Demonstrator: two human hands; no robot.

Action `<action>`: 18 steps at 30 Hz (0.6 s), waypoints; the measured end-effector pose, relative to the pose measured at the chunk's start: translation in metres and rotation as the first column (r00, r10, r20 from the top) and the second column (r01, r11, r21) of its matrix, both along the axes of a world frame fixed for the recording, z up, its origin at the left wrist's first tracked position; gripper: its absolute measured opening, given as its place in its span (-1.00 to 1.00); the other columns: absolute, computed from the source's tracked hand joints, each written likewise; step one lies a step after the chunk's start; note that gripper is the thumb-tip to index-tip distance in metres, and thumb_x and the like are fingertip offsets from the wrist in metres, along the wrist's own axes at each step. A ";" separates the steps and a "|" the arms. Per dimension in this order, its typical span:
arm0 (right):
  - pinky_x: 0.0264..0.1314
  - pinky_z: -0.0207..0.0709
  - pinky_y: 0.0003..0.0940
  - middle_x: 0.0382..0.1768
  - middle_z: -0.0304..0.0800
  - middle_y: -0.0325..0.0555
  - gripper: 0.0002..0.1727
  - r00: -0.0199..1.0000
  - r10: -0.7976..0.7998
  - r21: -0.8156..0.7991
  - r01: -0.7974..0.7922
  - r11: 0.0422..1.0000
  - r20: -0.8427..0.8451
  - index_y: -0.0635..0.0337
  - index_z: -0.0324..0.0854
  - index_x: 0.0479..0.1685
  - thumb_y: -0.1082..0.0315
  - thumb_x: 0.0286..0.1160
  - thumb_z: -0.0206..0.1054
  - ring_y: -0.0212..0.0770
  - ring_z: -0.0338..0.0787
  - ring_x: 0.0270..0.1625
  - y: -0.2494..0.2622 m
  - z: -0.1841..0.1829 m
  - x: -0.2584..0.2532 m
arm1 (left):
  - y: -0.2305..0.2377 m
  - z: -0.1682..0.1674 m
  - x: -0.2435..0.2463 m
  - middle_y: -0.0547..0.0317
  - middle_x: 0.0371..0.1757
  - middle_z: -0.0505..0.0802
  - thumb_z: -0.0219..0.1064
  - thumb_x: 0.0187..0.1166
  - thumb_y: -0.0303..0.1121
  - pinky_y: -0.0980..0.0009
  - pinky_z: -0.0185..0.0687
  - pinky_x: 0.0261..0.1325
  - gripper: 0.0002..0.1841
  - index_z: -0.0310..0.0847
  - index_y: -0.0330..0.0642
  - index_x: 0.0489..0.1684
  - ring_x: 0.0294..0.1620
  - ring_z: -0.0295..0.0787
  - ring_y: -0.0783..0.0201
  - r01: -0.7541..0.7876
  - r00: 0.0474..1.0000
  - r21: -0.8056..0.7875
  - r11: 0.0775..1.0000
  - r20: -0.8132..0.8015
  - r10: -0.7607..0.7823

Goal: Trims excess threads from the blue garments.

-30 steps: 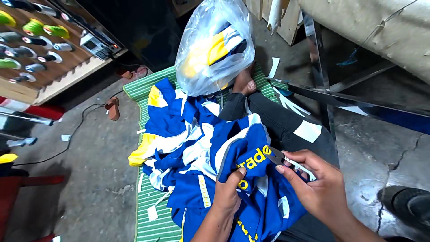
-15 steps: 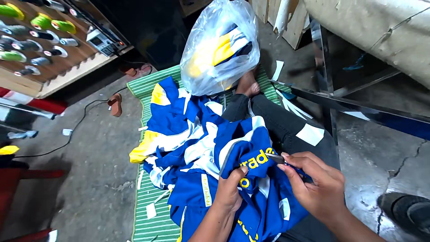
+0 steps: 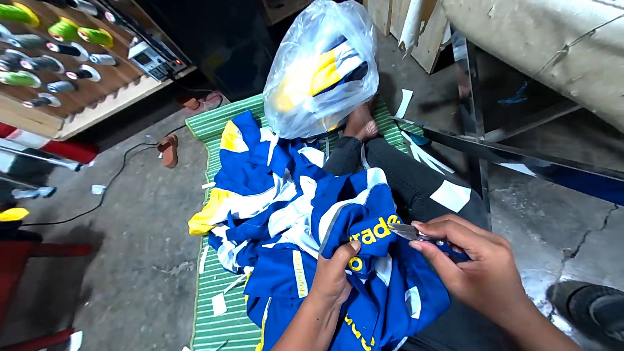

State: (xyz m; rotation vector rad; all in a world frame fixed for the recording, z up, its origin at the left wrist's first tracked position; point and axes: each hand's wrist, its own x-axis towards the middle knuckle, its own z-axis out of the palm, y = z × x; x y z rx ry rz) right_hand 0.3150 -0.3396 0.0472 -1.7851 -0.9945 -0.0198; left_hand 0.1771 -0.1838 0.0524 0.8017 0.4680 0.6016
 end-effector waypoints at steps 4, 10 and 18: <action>-0.25 0.57 -0.61 -0.17 0.93 -0.21 -0.73 0.997 0.006 -0.035 -0.003 0.999 0.078 0.08 0.89 -0.10 0.11 0.61 0.39 -0.51 0.79 -0.21 -0.002 0.003 0.004 | 0.002 -0.002 -0.001 0.14 -0.21 0.93 0.47 0.26 -0.52 0.37 0.82 0.06 -0.80 0.78 -0.17 -0.16 -0.13 0.90 0.37 0.023 1.000 -0.010 1.000 0.019 -0.023; -0.28 0.55 -0.65 -0.21 0.92 -0.23 -0.72 0.998 0.028 -0.045 -0.026 0.999 0.057 0.07 0.89 -0.14 0.08 0.61 0.38 -0.55 0.76 -0.27 -0.001 0.003 0.009 | 0.004 -0.003 -0.001 0.13 -0.21 0.93 0.47 0.25 -0.51 0.36 0.83 0.05 -0.80 0.79 -0.16 -0.17 -0.14 0.91 0.35 0.034 0.999 -0.035 0.999 0.021 -0.033; -0.30 0.52 -0.67 -0.21 0.91 -0.27 -0.71 0.998 0.044 -0.057 -0.042 0.998 0.036 0.06 0.88 -0.14 0.07 0.61 0.36 -0.59 0.74 -0.27 0.000 0.004 0.010 | 0.004 -0.002 -0.001 0.12 -0.21 0.93 0.46 0.27 -0.52 0.36 0.83 0.05 -0.80 0.77 -0.17 -0.16 -0.13 0.91 0.35 0.040 0.999 -0.031 0.999 0.009 -0.040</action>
